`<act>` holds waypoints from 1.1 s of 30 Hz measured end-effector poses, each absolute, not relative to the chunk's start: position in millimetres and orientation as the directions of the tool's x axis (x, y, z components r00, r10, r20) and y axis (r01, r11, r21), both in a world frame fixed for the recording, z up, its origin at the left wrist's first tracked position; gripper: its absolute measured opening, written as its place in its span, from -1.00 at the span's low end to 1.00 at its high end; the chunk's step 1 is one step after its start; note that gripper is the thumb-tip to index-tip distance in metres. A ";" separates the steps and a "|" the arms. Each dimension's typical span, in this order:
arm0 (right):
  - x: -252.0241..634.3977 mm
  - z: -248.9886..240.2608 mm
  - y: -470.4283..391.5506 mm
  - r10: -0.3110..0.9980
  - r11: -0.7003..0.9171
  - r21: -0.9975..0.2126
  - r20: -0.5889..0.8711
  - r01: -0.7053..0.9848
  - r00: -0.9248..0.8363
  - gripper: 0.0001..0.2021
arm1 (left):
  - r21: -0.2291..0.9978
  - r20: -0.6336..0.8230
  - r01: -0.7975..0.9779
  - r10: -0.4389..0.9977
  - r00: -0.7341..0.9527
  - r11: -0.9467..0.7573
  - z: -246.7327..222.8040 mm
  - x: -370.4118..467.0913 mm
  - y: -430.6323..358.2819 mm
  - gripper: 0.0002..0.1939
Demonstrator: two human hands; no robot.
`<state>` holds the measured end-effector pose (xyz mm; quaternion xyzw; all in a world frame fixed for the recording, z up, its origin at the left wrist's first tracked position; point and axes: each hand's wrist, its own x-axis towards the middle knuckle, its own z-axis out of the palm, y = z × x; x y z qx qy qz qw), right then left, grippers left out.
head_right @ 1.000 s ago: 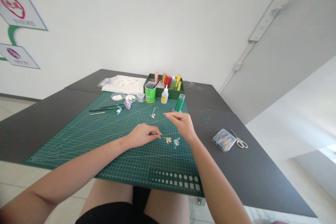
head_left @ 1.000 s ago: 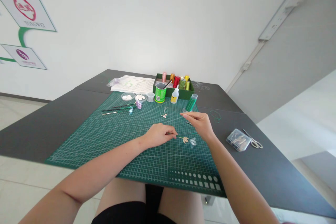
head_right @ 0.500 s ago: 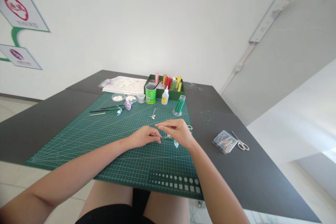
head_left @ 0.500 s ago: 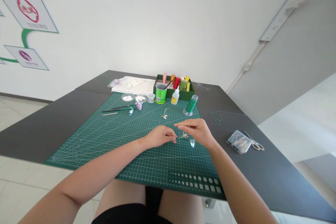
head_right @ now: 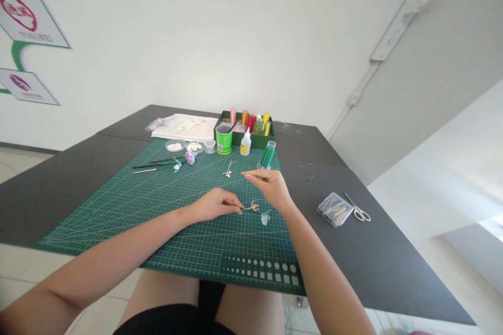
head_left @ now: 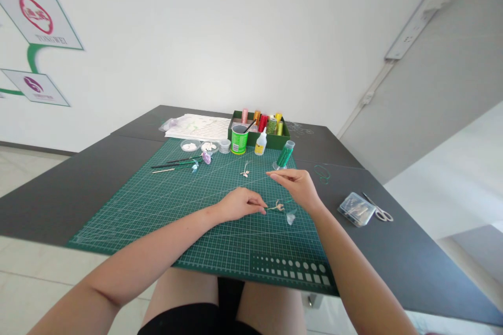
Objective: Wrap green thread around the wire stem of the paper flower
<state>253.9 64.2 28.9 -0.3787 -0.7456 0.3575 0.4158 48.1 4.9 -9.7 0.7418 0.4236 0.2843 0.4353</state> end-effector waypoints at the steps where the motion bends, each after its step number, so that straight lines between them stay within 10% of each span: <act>1: 255.1 25.8 68.1 0.870 0.449 -0.849 0.343 0.280 -0.355 -0.74 | 0.893 0.059 0.368 0.877 0.477 -0.260 -9.0 48.5 4.4 -0.86; 23: 247.0 0.8 79.6 0.822 0.266 -0.918 0.057 0.294 -0.566 -0.68 | 0.974 0.227 0.048 0.963 -0.148 -0.222 1.0 33.4 21.6 -0.69; 29: 267.5 13.0 87.9 0.917 0.068 -0.996 0.082 -0.049 -0.390 -0.54 | 0.978 0.088 -0.145 0.924 -0.371 -0.152 5.2 14.0 36.8 -0.64; 33: 302.2 19.2 107.1 0.971 0.146 -0.988 0.133 0.052 -0.200 -0.58 | 0.968 0.046 -0.202 0.897 -0.441 -0.149 6.6 1.9 43.9 -0.56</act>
